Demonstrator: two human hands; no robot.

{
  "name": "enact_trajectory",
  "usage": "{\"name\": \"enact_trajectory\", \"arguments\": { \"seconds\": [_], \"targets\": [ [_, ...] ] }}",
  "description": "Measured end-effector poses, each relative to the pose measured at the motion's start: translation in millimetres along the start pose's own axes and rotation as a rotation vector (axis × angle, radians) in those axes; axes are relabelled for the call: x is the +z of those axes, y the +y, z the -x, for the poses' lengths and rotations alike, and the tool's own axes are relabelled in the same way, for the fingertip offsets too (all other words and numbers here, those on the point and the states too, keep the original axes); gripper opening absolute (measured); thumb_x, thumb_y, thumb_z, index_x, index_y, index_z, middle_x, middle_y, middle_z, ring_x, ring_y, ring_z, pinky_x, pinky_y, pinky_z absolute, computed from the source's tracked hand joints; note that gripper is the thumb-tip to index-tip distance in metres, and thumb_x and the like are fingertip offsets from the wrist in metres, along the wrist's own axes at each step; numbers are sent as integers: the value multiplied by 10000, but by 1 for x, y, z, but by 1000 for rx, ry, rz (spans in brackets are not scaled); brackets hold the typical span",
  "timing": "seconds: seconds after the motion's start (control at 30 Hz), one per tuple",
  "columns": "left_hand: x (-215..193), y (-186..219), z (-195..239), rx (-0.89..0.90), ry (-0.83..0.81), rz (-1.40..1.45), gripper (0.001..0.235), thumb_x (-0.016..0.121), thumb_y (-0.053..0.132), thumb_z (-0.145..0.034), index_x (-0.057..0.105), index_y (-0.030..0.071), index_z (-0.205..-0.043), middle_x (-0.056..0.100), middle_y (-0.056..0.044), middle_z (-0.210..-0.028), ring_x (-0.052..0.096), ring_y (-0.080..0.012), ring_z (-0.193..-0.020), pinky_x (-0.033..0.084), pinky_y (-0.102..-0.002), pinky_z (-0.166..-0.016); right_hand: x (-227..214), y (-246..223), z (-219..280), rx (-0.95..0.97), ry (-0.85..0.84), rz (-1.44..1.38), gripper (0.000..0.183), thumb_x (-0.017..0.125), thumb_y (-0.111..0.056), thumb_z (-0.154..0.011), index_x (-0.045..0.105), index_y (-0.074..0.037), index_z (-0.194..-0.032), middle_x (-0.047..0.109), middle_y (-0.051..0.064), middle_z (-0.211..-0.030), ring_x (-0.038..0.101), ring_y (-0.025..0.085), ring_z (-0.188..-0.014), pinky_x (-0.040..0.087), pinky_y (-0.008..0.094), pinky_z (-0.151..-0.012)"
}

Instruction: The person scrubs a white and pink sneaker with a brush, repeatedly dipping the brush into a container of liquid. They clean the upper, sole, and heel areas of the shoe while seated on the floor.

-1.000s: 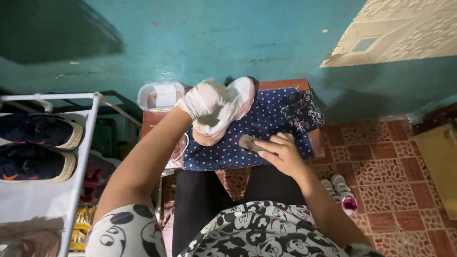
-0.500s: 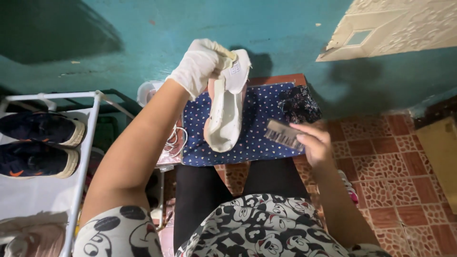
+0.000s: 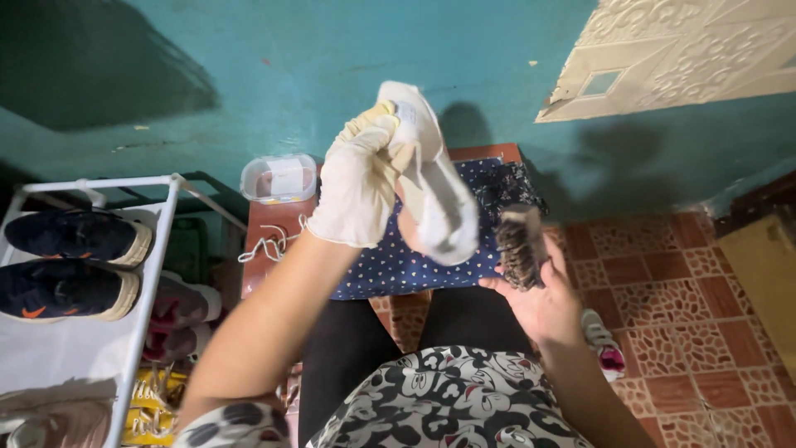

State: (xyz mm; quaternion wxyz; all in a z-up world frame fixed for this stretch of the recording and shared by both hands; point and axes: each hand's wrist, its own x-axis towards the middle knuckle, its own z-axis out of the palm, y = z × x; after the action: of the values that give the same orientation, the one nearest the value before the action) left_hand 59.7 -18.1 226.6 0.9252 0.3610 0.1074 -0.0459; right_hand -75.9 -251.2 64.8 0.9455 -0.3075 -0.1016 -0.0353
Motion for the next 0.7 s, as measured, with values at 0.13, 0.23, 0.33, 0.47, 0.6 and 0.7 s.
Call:
{"name": "enact_trajectory", "arguments": {
  "seconds": [0.13,0.23,0.33,0.47,0.6,0.7],
  "targets": [
    [-38,-30,-17,31,-21,314,126,630,-73,-942,663,12,-1029,712,-124,-898,731,-268,-728,694,-406,-720,3,-1,4,-131,-23,95,446,510,-263,-1049,472,-274,-1494,649,147,-1355,668,351,-1128,546,674,-962],
    [-74,-73,-27,5,64,443,237,604,-50,-963,628,85,-1156,715,-130,-937,751,-304,-738,698,-413,-726,1,9,-3,-128,36,98,475,540,-276,-1028,452,-327,-1492,635,98,-1381,662,327,-1143,545,644,-983],
    [-153,-126,-65,-100,193,627,306,606,-42,-965,633,124,-1221,732,-127,-1026,749,-294,-787,682,-410,-751,-12,25,-10,-52,100,59,498,589,-276,-999,465,-390,-1468,633,73,-1377,664,336,-1128,561,608,-968],
    [-228,-131,-66,-90,332,608,287,636,-25,-970,666,110,-1221,756,-147,-1100,749,-278,-873,657,-406,-815,-21,50,-9,66,251,149,584,613,-266,-965,399,-393,-1493,561,27,-1460,627,312,-1152,564,553,-933],
    [-232,-95,-38,-88,388,492,247,673,-7,-952,709,102,-1171,761,-141,-1088,749,-272,-863,662,-412,-832,-19,83,-4,138,272,182,644,618,-274,-959,336,-426,-1518,495,8,-1509,593,297,-1161,569,536,-897],
    [-226,-67,-23,-2,373,198,236,719,12,-916,691,146,-1108,757,-113,-1041,739,-243,-827,682,-407,-825,-24,103,2,160,257,192,700,622,-173,-951,311,-395,-1537,472,31,-1522,570,284,-1197,554,541,-912]
  ]
}}
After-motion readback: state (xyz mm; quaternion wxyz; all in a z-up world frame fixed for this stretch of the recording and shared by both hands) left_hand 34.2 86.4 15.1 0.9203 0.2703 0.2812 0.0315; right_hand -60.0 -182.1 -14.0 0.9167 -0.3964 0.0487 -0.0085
